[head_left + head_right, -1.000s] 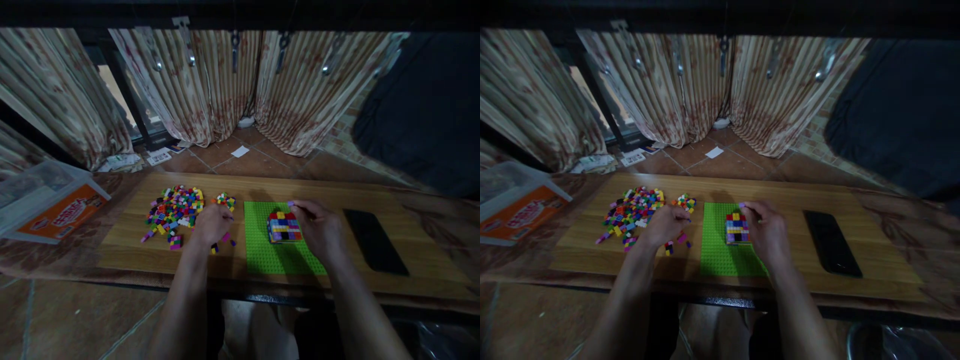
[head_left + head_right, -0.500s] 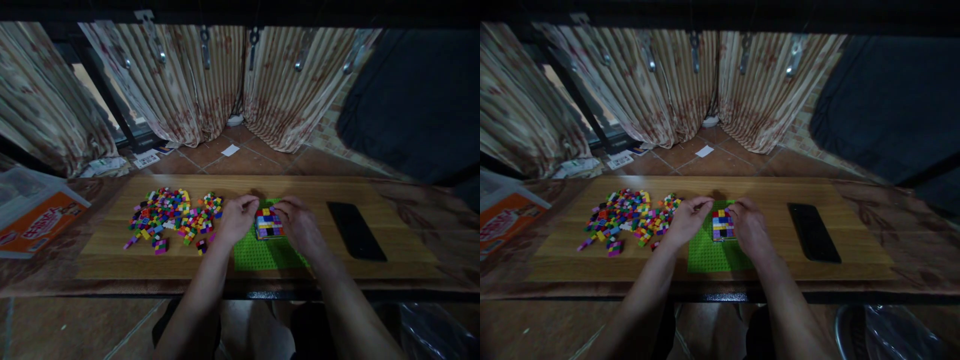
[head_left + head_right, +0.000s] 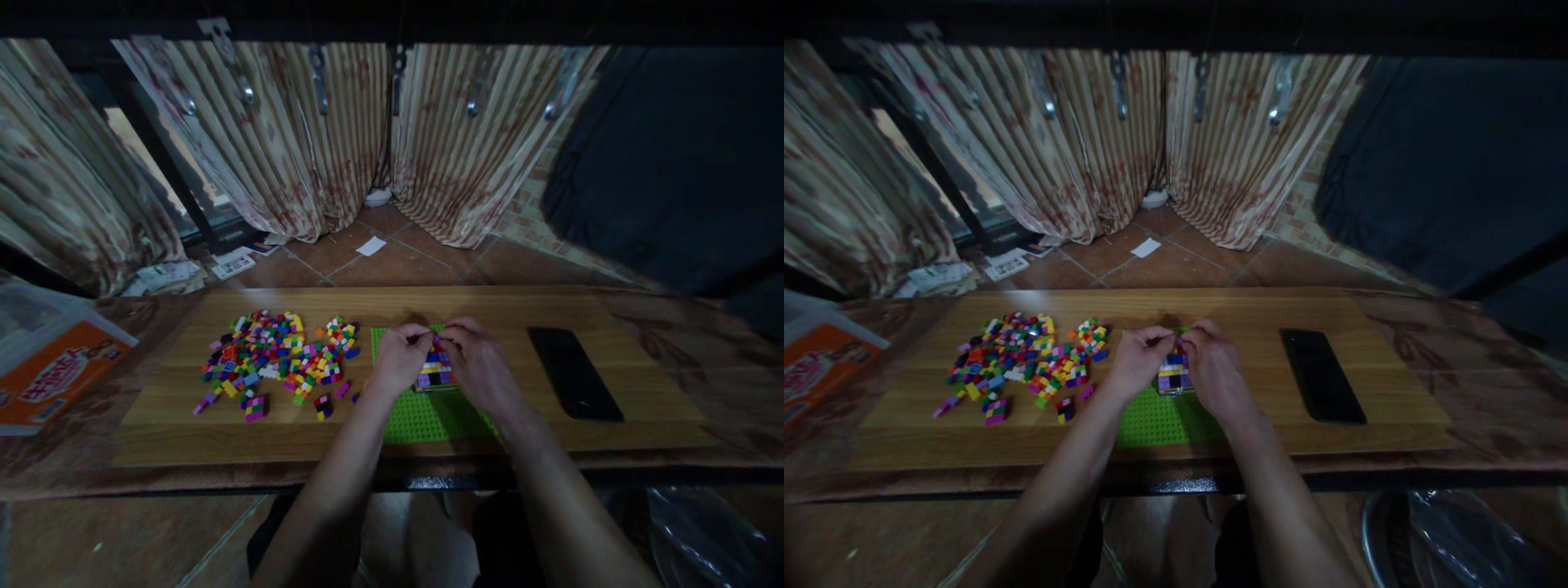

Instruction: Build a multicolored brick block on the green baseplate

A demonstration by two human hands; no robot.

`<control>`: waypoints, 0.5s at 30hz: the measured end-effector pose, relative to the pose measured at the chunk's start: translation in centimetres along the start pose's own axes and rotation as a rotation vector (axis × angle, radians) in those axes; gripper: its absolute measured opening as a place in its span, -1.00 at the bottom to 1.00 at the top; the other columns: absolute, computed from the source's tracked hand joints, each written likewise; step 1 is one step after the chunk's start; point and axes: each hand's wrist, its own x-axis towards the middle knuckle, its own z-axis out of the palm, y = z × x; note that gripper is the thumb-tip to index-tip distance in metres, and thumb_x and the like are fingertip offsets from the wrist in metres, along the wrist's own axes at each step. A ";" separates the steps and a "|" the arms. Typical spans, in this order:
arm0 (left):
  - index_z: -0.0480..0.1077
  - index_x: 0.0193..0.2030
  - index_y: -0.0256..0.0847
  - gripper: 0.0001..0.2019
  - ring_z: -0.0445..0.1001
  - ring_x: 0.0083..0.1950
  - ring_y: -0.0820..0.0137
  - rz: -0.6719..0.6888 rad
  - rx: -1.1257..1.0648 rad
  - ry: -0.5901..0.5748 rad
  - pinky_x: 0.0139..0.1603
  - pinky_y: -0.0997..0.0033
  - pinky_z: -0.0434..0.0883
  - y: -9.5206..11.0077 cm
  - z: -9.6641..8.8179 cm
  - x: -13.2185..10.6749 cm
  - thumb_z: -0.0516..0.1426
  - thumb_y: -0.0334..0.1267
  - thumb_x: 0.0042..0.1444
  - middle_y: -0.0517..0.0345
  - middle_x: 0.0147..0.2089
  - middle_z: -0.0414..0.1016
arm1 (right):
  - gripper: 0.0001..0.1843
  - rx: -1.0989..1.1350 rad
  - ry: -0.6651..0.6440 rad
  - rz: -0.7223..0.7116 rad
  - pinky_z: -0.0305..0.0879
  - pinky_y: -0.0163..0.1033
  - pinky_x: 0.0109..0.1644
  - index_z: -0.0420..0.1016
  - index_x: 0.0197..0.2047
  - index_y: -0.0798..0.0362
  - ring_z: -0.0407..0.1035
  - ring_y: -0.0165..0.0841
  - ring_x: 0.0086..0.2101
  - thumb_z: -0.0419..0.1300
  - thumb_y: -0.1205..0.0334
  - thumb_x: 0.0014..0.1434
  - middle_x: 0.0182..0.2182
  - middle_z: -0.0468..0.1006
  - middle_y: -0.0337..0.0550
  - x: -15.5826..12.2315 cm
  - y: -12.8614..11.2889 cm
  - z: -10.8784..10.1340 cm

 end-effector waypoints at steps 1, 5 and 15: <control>0.59 -0.35 -0.23 -0.78 0.45 -0.38 0.44 0.000 -0.002 0.002 -0.33 0.50 0.35 -0.1 0.0 0.0 0.09 -0.29 0.08 0.18 -0.42 0.57 | -0.73 0.012 0.005 0.007 0.33 -0.13 -0.02 0.55 -0.31 0.04 0.41 -0.25 -0.21 0.00 0.31 0.21 -0.24 0.51 -0.05 0.0 0.0 0.0; 0.59 -0.33 -0.23 -0.79 0.46 -0.36 0.43 0.010 0.004 0.001 -0.30 0.49 0.36 -0.3 0.0 0.1 0.09 -0.32 0.07 0.18 -0.41 0.57 | -0.74 0.046 0.018 0.012 0.33 -0.13 -0.02 0.54 -0.30 0.04 0.41 -0.26 -0.21 0.01 0.32 0.21 -0.23 0.51 -0.05 -0.1 0.2 0.0; 0.59 -0.30 -0.24 -0.78 0.47 -0.35 0.41 -0.007 0.057 -0.026 -0.28 0.46 0.35 0.3 -0.2 -0.1 0.09 -0.33 0.08 0.16 -0.38 0.59 | -0.77 0.125 0.005 0.024 0.34 -0.17 -0.08 0.55 -0.30 0.04 0.43 -0.29 -0.24 0.05 0.28 0.22 -0.28 0.52 -0.10 -0.1 0.7 0.0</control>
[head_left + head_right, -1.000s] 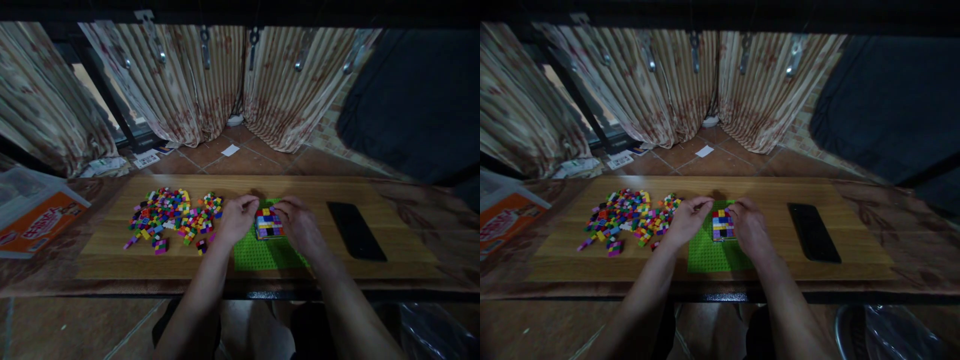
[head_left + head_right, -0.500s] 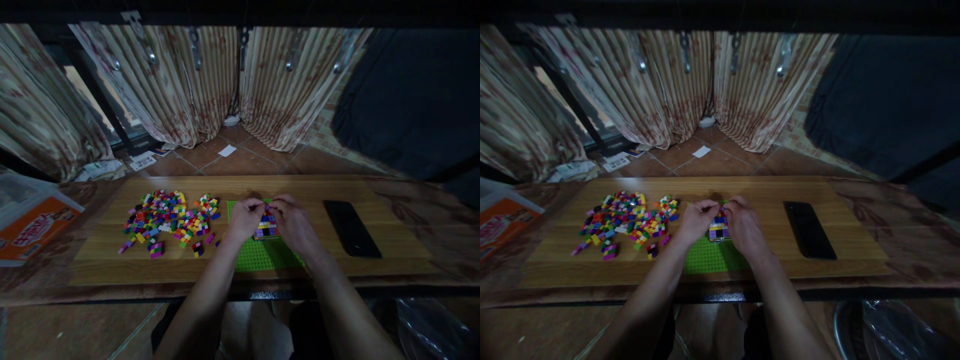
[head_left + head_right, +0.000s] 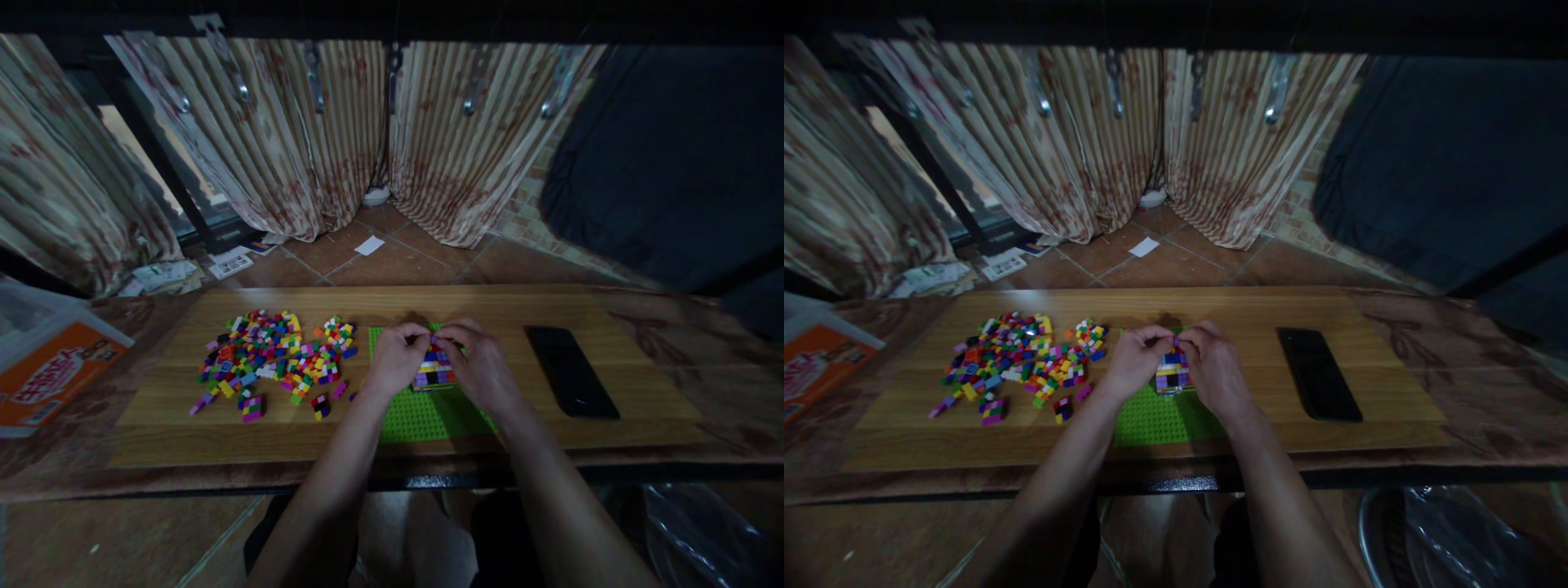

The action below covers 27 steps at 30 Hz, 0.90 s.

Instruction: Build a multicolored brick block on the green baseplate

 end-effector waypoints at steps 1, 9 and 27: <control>0.59 -0.30 -0.23 -0.78 0.48 -0.34 0.42 0.001 0.009 0.000 -0.28 0.47 0.35 0.0 0.0 0.0 0.09 -0.34 0.08 0.17 -0.38 0.59 | -0.76 -0.005 -0.002 -0.009 0.34 -0.17 -0.08 0.56 -0.31 0.04 0.42 -0.29 -0.24 0.04 0.28 0.22 -0.28 0.52 -0.09 0.0 0.0 0.0; 0.57 -0.35 -0.23 -0.76 0.44 -0.39 0.44 0.036 0.083 -0.046 -0.33 0.50 0.33 0.1 -0.2 0.1 0.04 -0.37 0.10 0.20 -0.45 0.53 | -0.70 -0.058 -0.028 -0.082 0.33 -0.20 -0.09 0.56 -0.30 0.06 0.41 -0.28 -0.23 -0.01 0.34 0.26 -0.29 0.50 -0.08 0.0 -0.2 0.1; 0.57 -0.31 -0.25 -0.76 0.42 -0.40 0.46 0.000 0.177 -0.046 -0.30 0.51 0.33 1.1 -0.4 0.0 0.05 -0.41 0.11 0.19 -0.44 0.54 | -0.67 -0.121 -0.120 -0.192 0.25 -0.25 -0.23 0.49 -0.38 0.06 0.37 -0.32 -0.30 -0.05 0.33 0.31 -0.31 0.47 -0.10 0.3 0.4 -0.5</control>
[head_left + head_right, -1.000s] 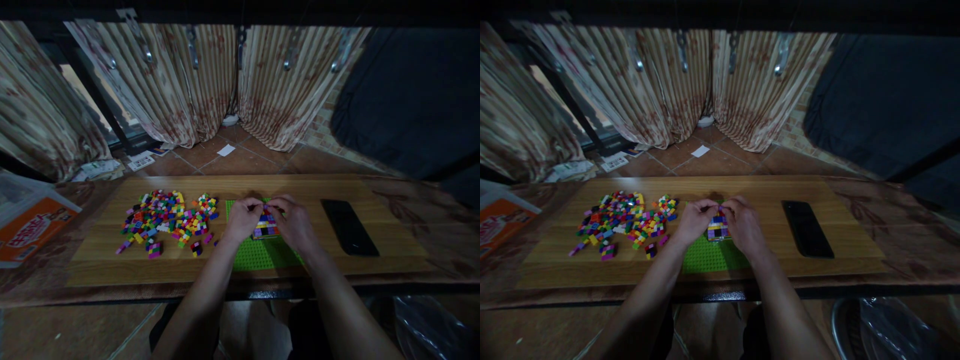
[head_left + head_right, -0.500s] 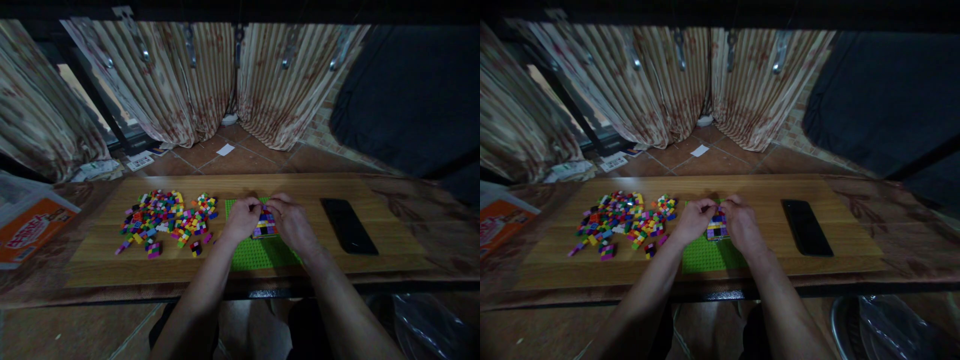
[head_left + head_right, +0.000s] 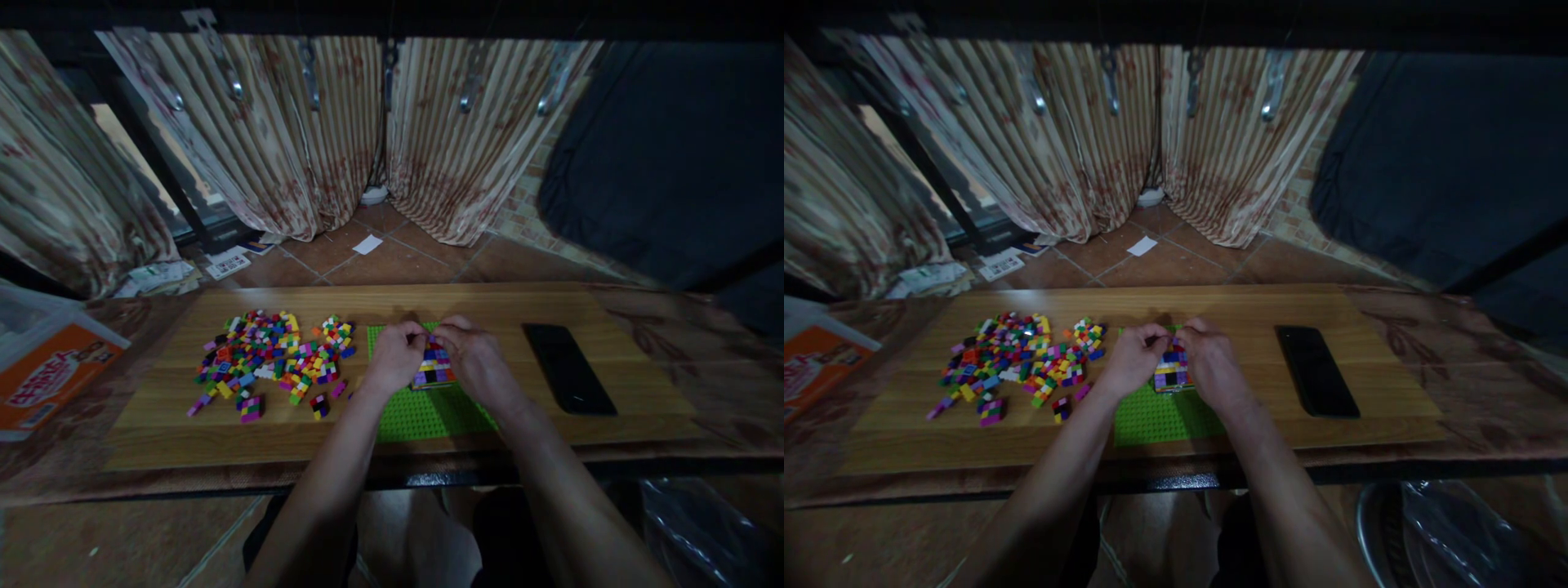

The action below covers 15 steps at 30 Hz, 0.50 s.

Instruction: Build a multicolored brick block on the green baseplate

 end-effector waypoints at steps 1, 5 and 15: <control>0.57 -0.30 -0.25 -0.76 0.42 -0.40 0.46 0.001 0.006 0.003 -0.30 0.51 0.33 0.0 0.0 0.0 0.05 -0.42 0.11 0.20 -0.44 0.53 | -0.67 -0.003 0.005 -0.003 0.25 -0.26 -0.23 0.48 -0.39 0.05 0.37 -0.32 -0.30 -0.05 0.33 0.31 -0.32 0.47 -0.10 0.0 0.1 0.0; 0.57 -0.31 -0.25 -0.76 0.40 -0.42 0.47 0.011 0.022 0.013 -0.30 0.51 0.32 0.0 0.1 0.0 0.05 -0.43 0.10 0.21 -0.47 0.51 | -0.66 -0.021 0.003 -0.013 0.23 -0.26 -0.27 0.48 -0.40 0.05 0.37 -0.32 -0.32 -0.05 0.31 0.31 -0.33 0.47 -0.11 0.0 0.3 0.2; 0.55 -0.35 -0.25 -0.77 0.40 -0.41 0.45 -0.005 -0.012 0.027 -0.36 0.50 0.28 -0.4 0.3 0.0 0.05 -0.38 0.10 0.20 -0.46 0.50 | -0.65 0.021 0.028 0.026 0.30 -0.23 -0.18 0.54 -0.39 0.05 0.41 -0.28 -0.27 -0.03 0.33 0.28 -0.30 0.51 -0.07 -0.2 -0.3 0.0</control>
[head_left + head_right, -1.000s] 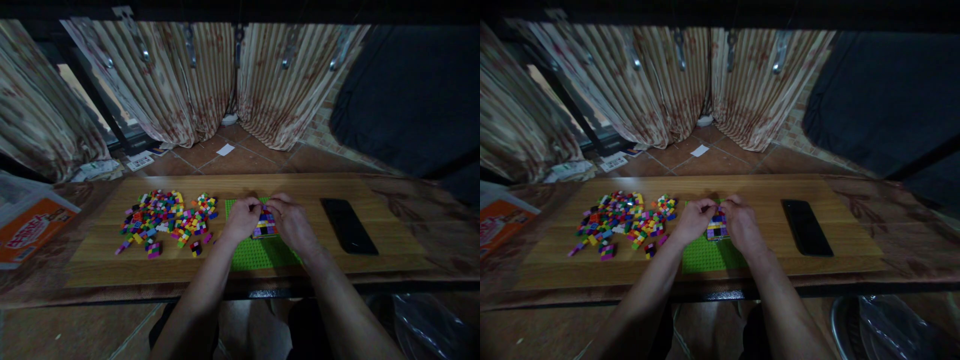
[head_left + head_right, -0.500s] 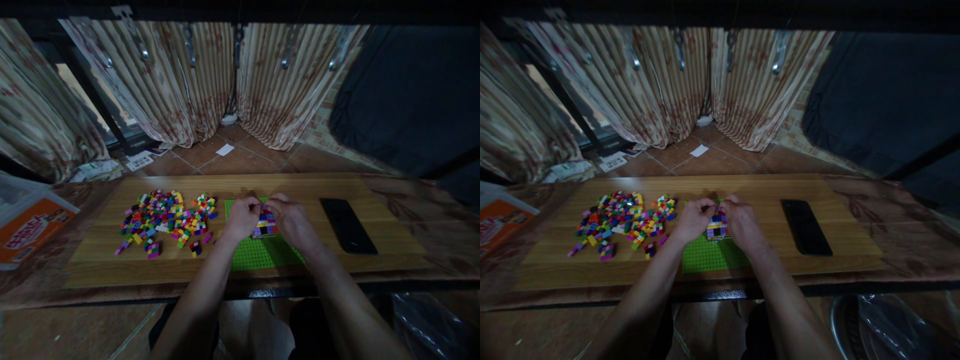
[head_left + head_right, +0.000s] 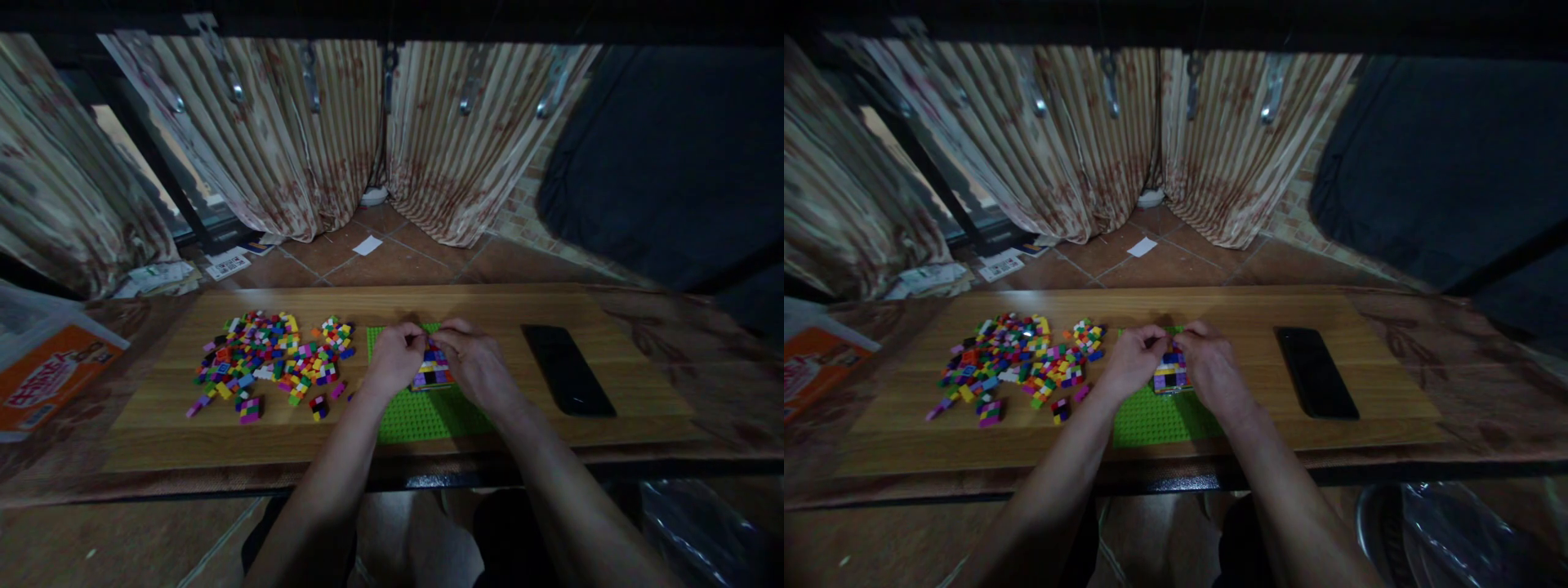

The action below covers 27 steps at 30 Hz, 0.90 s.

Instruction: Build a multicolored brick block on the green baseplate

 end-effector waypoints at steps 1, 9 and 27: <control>0.55 -0.35 -0.25 -0.78 0.41 -0.40 0.45 -0.005 -0.015 0.002 -0.36 0.51 0.28 -0.1 0.0 0.0 0.04 -0.37 0.10 0.20 -0.46 0.50 | -0.66 0.013 0.018 0.023 0.31 -0.23 -0.16 0.56 -0.38 0.04 0.42 -0.29 -0.26 -0.01 0.33 0.27 -0.30 0.53 -0.08 0.0 0.0 0.1; 0.50 -0.43 -0.25 -0.75 0.30 -0.48 0.48 -0.027 -0.057 -0.006 -0.45 0.51 0.20 -0.2 0.3 0.2 0.05 -0.25 0.14 0.25 -0.54 0.40 | -0.74 0.239 0.115 0.214 0.37 -0.20 -0.15 0.63 -0.24 0.01 0.49 -0.28 -0.27 0.10 0.17 0.22 -0.27 0.62 -0.10 -0.5 1.7 0.1; 0.59 -0.37 -0.21 -0.77 0.48 -0.38 0.43 -0.039 0.004 0.081 -0.31 0.49 0.37 0.6 1.2 0.1 0.08 -0.36 0.10 0.18 -0.43 0.58 | -0.77 0.590 0.205 0.631 0.34 -0.21 -0.29 0.62 -0.39 0.08 0.47 -0.30 -0.41 0.22 0.13 -0.04 -0.43 0.64 -0.12 0.4 0.6 2.2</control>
